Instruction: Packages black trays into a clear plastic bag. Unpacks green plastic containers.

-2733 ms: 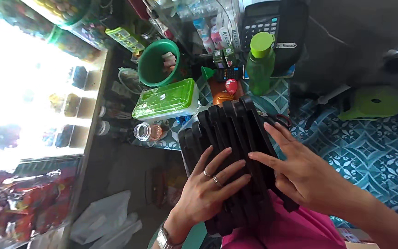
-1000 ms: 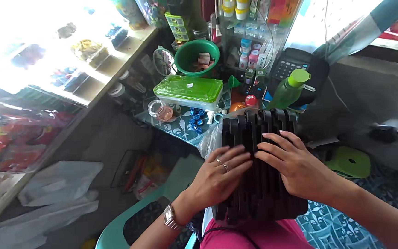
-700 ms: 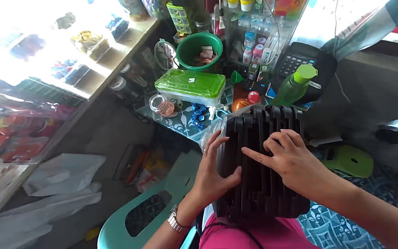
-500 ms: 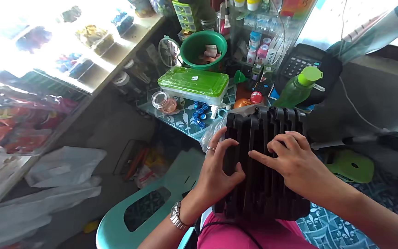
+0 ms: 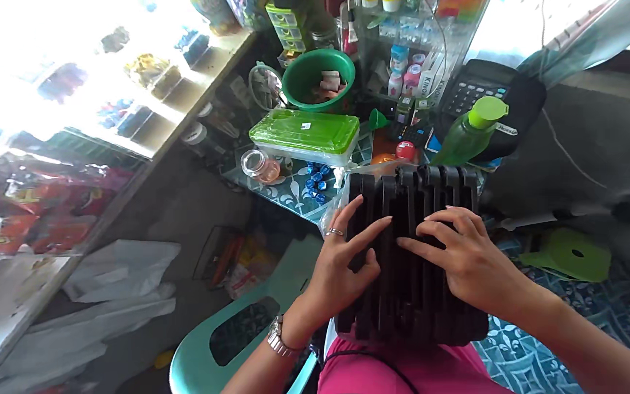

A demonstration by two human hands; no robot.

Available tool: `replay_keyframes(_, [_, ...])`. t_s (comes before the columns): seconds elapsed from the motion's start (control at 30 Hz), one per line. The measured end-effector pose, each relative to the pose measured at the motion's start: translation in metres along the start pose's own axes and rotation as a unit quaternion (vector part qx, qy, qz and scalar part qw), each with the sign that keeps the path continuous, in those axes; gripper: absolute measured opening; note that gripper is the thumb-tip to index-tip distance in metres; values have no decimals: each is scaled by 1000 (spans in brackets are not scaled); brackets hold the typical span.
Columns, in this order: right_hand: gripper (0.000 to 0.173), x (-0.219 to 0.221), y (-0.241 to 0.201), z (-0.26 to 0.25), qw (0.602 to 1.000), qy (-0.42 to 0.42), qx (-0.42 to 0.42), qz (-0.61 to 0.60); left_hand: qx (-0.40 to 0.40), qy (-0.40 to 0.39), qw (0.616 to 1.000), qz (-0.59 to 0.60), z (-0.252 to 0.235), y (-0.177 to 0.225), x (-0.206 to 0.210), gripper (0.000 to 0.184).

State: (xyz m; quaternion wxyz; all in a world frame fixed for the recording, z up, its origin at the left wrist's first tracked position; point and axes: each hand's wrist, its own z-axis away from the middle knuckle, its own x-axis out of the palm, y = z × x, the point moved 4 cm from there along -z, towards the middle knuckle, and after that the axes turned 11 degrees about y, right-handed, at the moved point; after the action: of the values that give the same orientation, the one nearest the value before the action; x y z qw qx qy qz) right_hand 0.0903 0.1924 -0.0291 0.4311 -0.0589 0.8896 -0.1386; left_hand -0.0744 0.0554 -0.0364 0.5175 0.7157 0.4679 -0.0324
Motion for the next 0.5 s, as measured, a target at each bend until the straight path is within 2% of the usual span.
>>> replay_keyframes(0.07, [53, -1, 0, 2, 1000, 26, 8, -16, 16, -16, 1000, -16, 2, 1, 3, 42])
replay_keyframes(0.17, [48, -2, 1, 5, 998, 45, 22, -34, 20, -16, 999, -47, 2, -2, 2, 28])
replay_keyframes(0.3, [44, -2, 2, 7, 996, 61, 33, -46, 17, -15, 999, -46, -1, -4, -1, 25])
replay_keyframes(0.4, [42, -2, 4, 7, 995, 70, 44, -53, 12, -3, 999, -31, -4, -5, -1, 30])
replay_keyframes(0.5, [43, -1, 7, 10, 993, 82, 62, -62, -26, -11, 999, -23, -4, -7, -3, 46])
